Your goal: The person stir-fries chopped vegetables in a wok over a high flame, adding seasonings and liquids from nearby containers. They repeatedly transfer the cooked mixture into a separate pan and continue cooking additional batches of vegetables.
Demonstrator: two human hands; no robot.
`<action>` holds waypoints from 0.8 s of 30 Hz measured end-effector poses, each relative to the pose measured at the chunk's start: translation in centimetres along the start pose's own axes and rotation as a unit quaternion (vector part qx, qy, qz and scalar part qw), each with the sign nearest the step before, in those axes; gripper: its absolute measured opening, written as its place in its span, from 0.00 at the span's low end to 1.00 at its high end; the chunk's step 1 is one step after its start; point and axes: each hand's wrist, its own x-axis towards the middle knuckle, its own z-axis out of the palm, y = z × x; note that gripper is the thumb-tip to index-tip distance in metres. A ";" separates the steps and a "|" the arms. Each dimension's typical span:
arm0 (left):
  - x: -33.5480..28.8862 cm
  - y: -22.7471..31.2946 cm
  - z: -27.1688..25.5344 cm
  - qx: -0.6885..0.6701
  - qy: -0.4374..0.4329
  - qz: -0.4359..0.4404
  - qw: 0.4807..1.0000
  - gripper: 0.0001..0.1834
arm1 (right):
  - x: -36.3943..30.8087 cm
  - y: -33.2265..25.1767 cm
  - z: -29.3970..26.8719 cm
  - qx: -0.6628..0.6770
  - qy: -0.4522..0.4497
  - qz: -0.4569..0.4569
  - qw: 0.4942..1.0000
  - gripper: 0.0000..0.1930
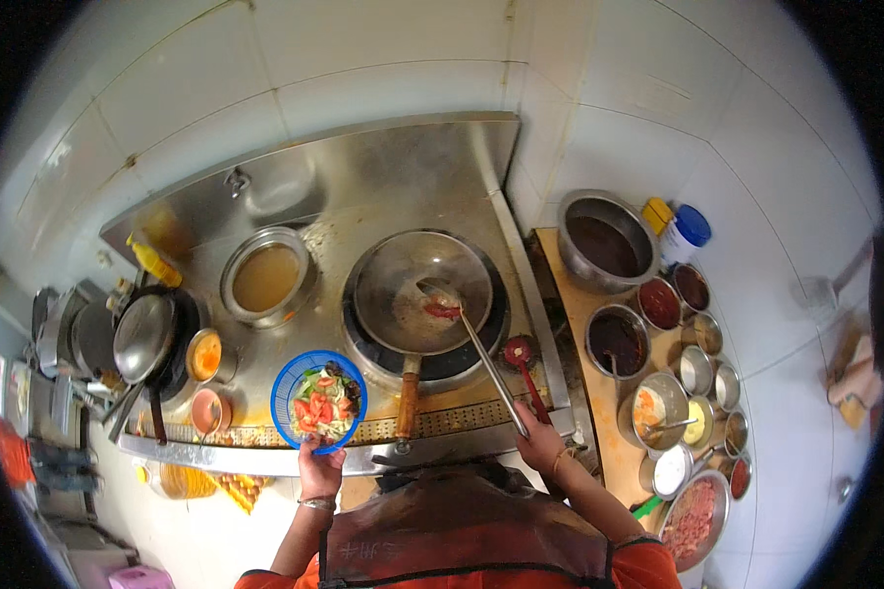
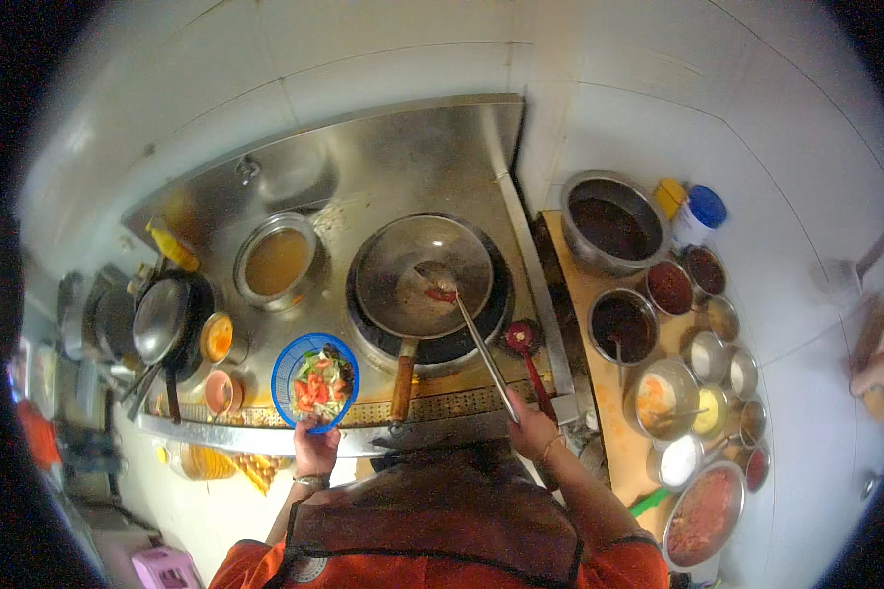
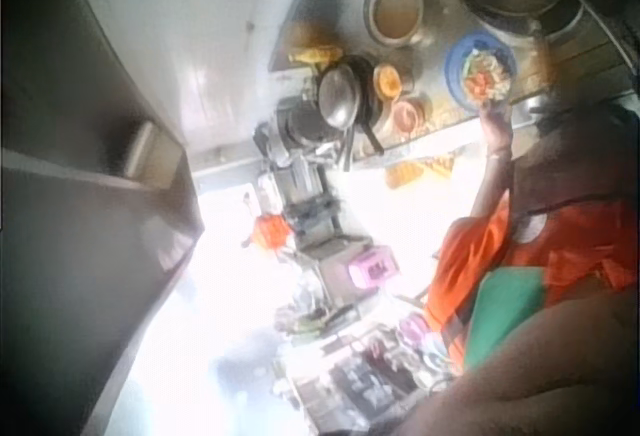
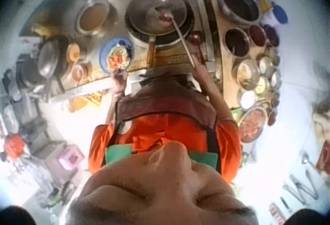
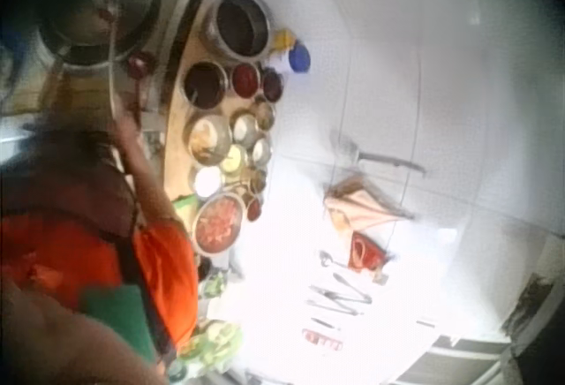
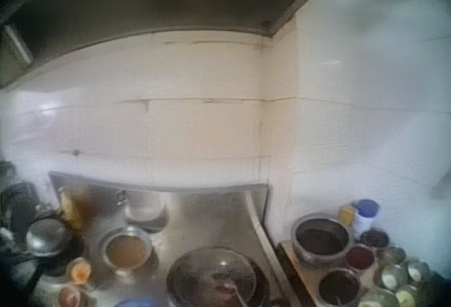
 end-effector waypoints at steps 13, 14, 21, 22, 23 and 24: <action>-2.2 -0.5 -6.1 -0.012 0.041 0.063 0.997 0.12 | 12.8 -0.1 -2.6 -0.144 -0.100 0.043 0.984 0.37; -2.2 -0.5 -5.6 -0.011 0.038 0.060 0.997 0.12 | 13.8 -0.1 -1.9 -0.139 -0.092 0.053 0.985 0.36; -0.6 -0.7 -2.9 0.004 0.034 0.034 0.999 0.15 | 10.3 1.1 -0.5 0.006 -0.104 -0.065 0.992 0.36; -0.7 -0.7 -2.6 0.006 0.031 0.042 0.999 0.16 | 9.0 2.2 -1.1 -0.023 -0.134 -0.048 0.990 0.36; -0.5 -0.7 -3.0 0.006 0.031 0.047 0.998 0.16 | 7.8 3.4 -1.8 -0.053 -0.165 -0.034 0.984 0.36; -0.2 -0.8 -3.5 0.006 0.031 0.047 0.998 0.16 | 6.9 3.7 -2.8 -0.084 -0.196 -0.015 0.977 0.36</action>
